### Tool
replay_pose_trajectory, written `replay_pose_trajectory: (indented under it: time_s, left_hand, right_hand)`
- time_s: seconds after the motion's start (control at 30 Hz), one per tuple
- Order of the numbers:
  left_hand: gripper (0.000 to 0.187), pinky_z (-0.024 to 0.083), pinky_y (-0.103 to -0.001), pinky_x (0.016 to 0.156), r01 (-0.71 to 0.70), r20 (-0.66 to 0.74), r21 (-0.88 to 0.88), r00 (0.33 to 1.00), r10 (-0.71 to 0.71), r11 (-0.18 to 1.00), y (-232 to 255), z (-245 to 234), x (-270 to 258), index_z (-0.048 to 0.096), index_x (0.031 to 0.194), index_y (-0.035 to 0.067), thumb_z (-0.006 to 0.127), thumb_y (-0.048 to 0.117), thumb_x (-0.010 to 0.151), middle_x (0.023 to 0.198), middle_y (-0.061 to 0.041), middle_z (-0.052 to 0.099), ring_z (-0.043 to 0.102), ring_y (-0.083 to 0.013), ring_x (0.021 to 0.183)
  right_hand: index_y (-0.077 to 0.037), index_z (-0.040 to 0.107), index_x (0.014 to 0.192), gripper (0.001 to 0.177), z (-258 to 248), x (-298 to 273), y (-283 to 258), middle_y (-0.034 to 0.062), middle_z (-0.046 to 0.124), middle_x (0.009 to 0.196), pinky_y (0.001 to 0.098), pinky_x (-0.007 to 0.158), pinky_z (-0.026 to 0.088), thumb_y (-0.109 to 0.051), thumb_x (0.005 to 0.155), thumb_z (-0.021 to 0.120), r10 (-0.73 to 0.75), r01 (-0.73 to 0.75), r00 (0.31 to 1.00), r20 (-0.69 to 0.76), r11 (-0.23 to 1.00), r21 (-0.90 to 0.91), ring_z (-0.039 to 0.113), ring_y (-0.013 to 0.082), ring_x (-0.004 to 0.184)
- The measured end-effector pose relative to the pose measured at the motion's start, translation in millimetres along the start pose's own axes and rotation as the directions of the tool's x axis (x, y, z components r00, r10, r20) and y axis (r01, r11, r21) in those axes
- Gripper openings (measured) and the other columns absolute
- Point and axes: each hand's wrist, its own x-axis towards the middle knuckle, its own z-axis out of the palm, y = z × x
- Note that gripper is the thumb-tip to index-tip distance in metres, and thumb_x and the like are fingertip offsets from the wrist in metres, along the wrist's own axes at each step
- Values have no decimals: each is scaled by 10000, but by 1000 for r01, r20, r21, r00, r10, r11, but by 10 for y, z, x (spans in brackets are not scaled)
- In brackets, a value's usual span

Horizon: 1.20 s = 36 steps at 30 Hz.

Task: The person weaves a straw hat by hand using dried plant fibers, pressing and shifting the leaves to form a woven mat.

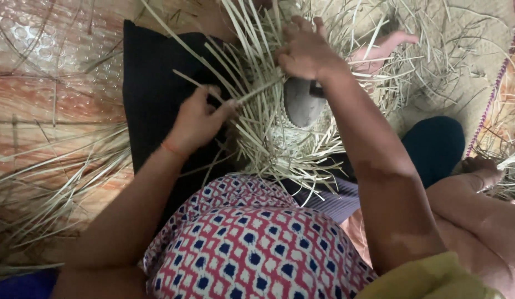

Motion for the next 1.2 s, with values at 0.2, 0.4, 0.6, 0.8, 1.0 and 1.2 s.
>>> replay_pose_trajectory:
  time_s: [0.2, 0.4, 0.6, 0.8, 1.0, 1.2]
  left_hand:
    - [343, 498, -348, 561, -81, -20, 217, 996, 88, 973, -68, -66, -4, 769, 896, 2, 724, 340, 932, 705, -92, 714, 599, -229, 538]
    - [322, 485, -386, 567, -49, -13, 249, 998, 54, 967, 31, -85, 22, 746, 865, -22, 707, 282, 963, 647, -103, 654, 552, -255, 517]
    - [190, 561, -425, 689, -155, -23, 274, 986, 167, 949, -169, -9, 119, 769, 948, -2, 641, 139, 945, 849, -129, 777, 706, -345, 682]
    - [221, 510, -519, 817, -184, -20, 366, 978, 206, 912, -517, 117, 316, 662, 1008, -31, 564, 156, 940, 1019, -243, 722, 645, -483, 899]
    - [310, 528, -471, 729, -170, -160, 333, 959, 233, 928, -619, 385, 406, 720, 953, 9, 554, 270, 980, 906, -174, 751, 669, -419, 771]
    - [277, 541, -434, 777, -149, -256, 231, 944, 207, 962, -437, 472, 106, 726, 1093, 18, 611, 244, 981, 971, -191, 690, 662, -357, 808]
  right_hand:
    - [-340, 798, 1019, 426, -38, 345, 430, 131, 451, 1590, 769, 1124, -42, -505, 982, 407, 195, -194, 981, 6, 976, 99, 226, 413, 1521]
    - [-142, 174, 1649, 656, -493, -240, 445, 255, 160, 1695, 676, 1157, -70, -488, 1098, 256, 633, -627, 773, -40, 772, 100, 14, 461, 1519]
    - [-3, 445, 1574, 828, 15, -941, 272, 321, 673, 1474, 804, 924, -124, -29, 894, 917, 24, 1, 688, -726, 999, 33, 654, 487, 1315]
    - [-164, 464, 1563, 893, 490, -1205, -226, 166, 465, 1518, 607, 1187, 336, -197, 801, 928, -146, 119, 828, -541, 989, -85, 391, 386, 1429]
    - [-338, 202, 1629, 1142, 639, -1045, -411, 66, 120, 1674, 646, 1179, 367, -163, 726, 881, 158, -95, 960, -230, 960, 265, 243, 438, 1470]
    - [-306, 289, 1625, 1183, 979, -787, -398, 157, 123, 1622, 620, 1181, 335, -129, 620, 889, 144, -56, 879, -455, 978, 201, 257, 446, 1409]
